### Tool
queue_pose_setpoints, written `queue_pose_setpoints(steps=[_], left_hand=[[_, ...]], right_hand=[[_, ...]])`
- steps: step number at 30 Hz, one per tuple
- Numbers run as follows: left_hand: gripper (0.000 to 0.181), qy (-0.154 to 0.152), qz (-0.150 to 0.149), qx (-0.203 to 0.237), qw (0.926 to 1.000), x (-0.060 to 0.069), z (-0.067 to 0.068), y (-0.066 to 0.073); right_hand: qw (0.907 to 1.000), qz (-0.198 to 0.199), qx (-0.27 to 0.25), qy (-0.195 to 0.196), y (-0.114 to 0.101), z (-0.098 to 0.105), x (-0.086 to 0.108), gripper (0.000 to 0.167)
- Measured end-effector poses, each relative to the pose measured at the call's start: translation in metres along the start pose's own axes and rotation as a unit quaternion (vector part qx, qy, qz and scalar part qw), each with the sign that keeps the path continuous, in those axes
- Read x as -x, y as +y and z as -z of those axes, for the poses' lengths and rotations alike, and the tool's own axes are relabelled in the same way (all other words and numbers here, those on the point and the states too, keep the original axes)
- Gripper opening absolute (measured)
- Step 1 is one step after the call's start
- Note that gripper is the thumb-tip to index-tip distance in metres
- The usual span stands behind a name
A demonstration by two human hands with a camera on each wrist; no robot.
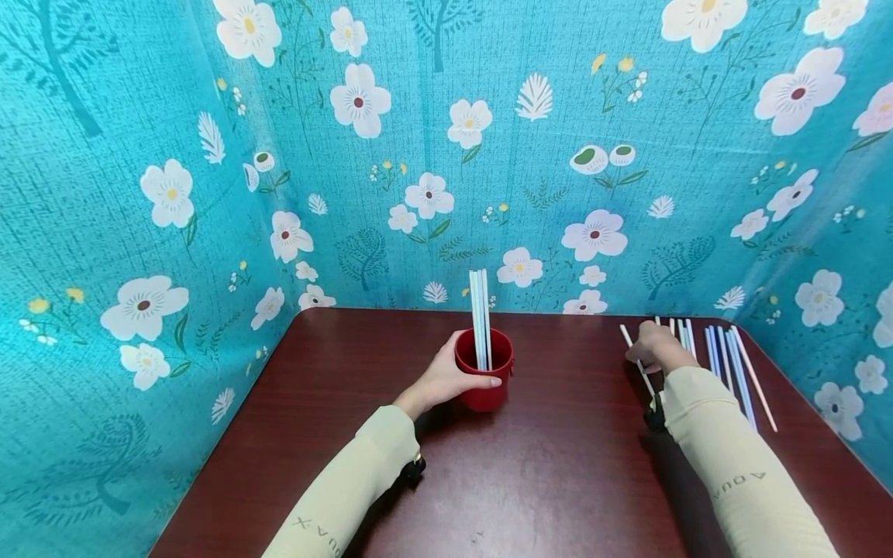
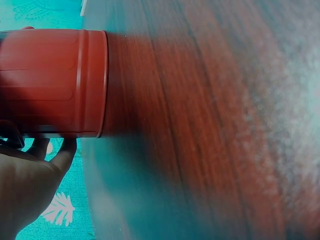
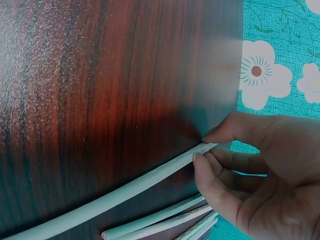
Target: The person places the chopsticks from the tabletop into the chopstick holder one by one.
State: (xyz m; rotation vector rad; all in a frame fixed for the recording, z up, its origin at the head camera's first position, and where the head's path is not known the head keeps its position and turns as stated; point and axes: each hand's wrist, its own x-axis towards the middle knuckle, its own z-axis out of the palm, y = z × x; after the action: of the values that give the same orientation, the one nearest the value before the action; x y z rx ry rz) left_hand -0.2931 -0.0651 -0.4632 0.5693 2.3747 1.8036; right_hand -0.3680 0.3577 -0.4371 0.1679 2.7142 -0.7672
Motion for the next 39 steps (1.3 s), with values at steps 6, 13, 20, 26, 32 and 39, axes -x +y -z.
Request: queue_pose_setpoints(steps=[6,13,20,26,32,39], left_hand=[[0.083,0.002,-0.006,0.001,1.0000,0.000,0.000,0.000],[0.084,0.000,0.002,0.003,1.0000,0.002,0.000,-0.001],[0.083,0.000,0.000,0.003,1.0000,0.000,0.000,0.000],[0.084,0.001,0.000,0.001,1.0000,0.000,0.000,0.000],[0.084,0.001,0.000,0.002,1.0000,0.000,0.000,-0.001],[0.084,0.002,0.002,-0.003,1.0000,0.000,0.000,0.000]], right_hand=[[0.9998,0.000,-0.008,-0.016,-0.001,0.000,0.002,0.037],[0.9998,-0.002,-0.015,-0.013,0.003,-0.001,0.003,0.041],[0.9998,0.007,-0.017,-0.012,0.005,0.000,0.002,0.032],[0.9995,0.015,-0.025,-0.012,0.003,0.001,0.006,0.036],[0.9993,0.015,-0.033,-0.011,-0.001,-0.001,0.008,0.031],[0.9988,0.041,-0.028,-0.003,-0.005,-0.003,0.007,0.012]])
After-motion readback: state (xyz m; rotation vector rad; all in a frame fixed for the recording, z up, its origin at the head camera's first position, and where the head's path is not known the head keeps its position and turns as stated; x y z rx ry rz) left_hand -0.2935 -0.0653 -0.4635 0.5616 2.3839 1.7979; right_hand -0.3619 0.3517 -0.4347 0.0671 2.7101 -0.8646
